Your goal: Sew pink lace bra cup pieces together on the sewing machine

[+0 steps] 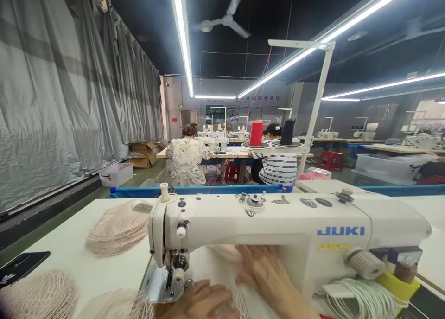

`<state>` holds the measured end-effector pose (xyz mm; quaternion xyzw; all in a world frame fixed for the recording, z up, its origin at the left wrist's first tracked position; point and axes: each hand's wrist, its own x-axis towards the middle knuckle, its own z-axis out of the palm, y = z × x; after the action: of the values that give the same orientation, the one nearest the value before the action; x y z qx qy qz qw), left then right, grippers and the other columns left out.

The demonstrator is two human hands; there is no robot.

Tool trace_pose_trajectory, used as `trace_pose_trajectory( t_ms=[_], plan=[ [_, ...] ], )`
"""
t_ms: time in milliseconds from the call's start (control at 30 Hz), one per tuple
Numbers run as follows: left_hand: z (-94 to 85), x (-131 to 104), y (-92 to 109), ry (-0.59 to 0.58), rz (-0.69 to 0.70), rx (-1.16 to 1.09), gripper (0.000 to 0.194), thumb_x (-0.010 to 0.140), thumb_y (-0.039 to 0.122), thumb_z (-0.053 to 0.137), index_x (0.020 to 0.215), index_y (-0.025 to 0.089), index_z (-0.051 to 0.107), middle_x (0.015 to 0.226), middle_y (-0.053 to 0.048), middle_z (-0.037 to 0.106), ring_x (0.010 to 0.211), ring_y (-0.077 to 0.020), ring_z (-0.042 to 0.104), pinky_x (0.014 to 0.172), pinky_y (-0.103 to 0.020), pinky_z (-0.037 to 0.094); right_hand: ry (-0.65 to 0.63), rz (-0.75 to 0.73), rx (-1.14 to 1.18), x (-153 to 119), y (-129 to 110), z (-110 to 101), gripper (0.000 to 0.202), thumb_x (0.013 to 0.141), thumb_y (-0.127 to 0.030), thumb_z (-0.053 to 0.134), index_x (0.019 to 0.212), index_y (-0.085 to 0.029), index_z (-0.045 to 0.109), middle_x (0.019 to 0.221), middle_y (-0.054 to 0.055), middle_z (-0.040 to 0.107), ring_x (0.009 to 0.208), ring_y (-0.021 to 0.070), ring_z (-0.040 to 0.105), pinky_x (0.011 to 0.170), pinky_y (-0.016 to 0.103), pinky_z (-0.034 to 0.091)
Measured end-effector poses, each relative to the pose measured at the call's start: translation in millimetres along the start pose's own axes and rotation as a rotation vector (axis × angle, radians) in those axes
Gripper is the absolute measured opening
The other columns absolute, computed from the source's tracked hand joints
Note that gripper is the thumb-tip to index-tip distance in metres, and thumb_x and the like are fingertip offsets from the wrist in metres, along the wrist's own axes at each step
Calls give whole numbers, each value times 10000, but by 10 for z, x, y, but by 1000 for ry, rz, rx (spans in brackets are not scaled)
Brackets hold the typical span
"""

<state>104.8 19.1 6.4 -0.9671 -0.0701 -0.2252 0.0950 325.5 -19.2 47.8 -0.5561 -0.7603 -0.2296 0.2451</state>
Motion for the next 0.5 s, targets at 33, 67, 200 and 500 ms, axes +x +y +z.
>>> trace_pose_trajectory(
  t_ms=[33,67,200,500],
  plan=[
    [35,63,-21,7,8,40,239,891,403,542,1073,250,569,1044,-45,656,930,-176,623,768,-254,469,-9,-24,-3,-16,-10,-38,185,766,-154,552,907,-240,634,902,44,701,829,256,652,713,388,509],
    [62,104,-36,3,8,71,250,865,416,581,1035,232,571,1019,-52,655,909,-181,624,738,-252,462,-27,-44,-4,-28,-18,-71,202,750,-119,530,877,-238,631,896,46,701,823,259,650,716,396,505],
    [93,72,-55,-69,3,55,301,814,393,654,1026,219,530,933,5,654,807,-144,624,668,-232,423,-49,-68,-4,-109,-16,-148,229,792,-75,424,732,-227,584,749,41,671,709,216,636,678,352,506],
    [18,0,81,-109,-48,-5,355,844,409,613,1122,226,489,1053,-15,641,888,-151,611,735,-214,413,66,18,-112,-360,-5,-148,458,668,38,355,879,-253,638,990,42,733,451,150,668,345,200,407]
  ],
)
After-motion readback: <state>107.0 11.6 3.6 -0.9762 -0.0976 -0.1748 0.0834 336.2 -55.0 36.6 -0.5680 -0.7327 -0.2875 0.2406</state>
